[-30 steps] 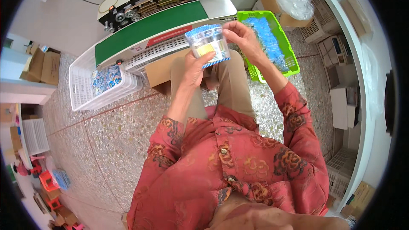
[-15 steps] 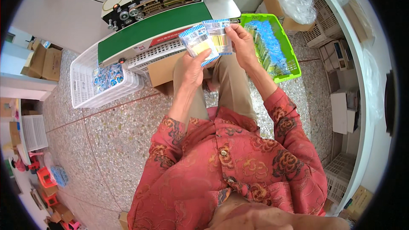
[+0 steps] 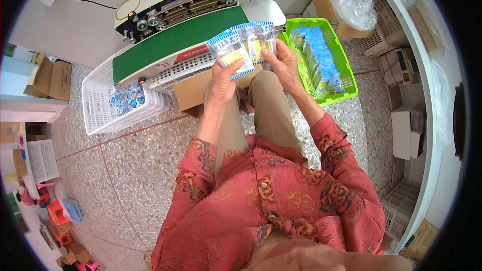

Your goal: The recorder is taking small white packets from a green basket and feeding them through a heat-sealing machine on a workbench.

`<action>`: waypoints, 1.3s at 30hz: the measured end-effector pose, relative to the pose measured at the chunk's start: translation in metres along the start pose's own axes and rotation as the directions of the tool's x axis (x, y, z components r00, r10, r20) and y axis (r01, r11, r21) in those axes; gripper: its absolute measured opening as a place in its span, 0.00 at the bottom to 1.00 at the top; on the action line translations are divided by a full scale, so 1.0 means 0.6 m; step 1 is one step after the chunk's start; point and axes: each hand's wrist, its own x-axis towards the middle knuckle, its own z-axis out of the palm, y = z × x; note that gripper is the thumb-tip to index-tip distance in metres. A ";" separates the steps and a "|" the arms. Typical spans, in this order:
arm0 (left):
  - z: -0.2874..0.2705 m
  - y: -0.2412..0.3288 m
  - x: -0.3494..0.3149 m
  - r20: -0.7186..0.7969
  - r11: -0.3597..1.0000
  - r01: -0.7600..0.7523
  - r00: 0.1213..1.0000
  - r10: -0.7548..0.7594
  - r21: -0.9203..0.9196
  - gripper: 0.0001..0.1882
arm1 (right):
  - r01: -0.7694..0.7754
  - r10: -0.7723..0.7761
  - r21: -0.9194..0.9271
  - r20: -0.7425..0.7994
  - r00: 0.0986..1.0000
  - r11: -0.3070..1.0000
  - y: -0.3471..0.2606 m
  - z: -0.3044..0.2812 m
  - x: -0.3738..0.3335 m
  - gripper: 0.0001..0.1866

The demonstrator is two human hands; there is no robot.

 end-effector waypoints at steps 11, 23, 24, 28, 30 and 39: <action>-0.007 -0.032 0.110 -0.115 0.998 -0.056 0.992 0.053 -0.017 0.18 | -0.075 0.100 0.148 -0.170 0.980 0.986 0.047 -0.024 0.097 0.11; -0.020 -0.061 0.188 -0.039 0.996 0.005 0.999 -0.002 0.087 0.19 | -0.363 0.390 0.222 -0.096 0.916 0.905 0.199 -0.108 0.270 0.14; -0.010 -0.066 0.197 -0.038 0.996 0.010 0.999 -0.007 0.085 0.19 | -0.318 0.343 0.235 -0.074 0.936 0.918 0.222 -0.117 0.277 0.15; 0.007 -0.063 0.226 0.082 0.988 0.035 0.996 -0.047 0.148 0.18 | -0.281 0.246 0.582 0.141 0.959 0.763 0.212 -0.074 0.302 0.14; 0.019 -0.068 0.233 0.142 0.991 0.041 0.988 -0.059 0.125 0.18 | -0.285 0.284 0.385 0.062 0.957 0.878 0.217 -0.058 0.324 0.13; 0.007 -0.060 0.240 0.115 0.998 0.067 0.991 -0.069 0.022 0.19 | -0.373 0.400 0.288 -0.038 0.916 0.882 0.263 -0.046 0.393 0.11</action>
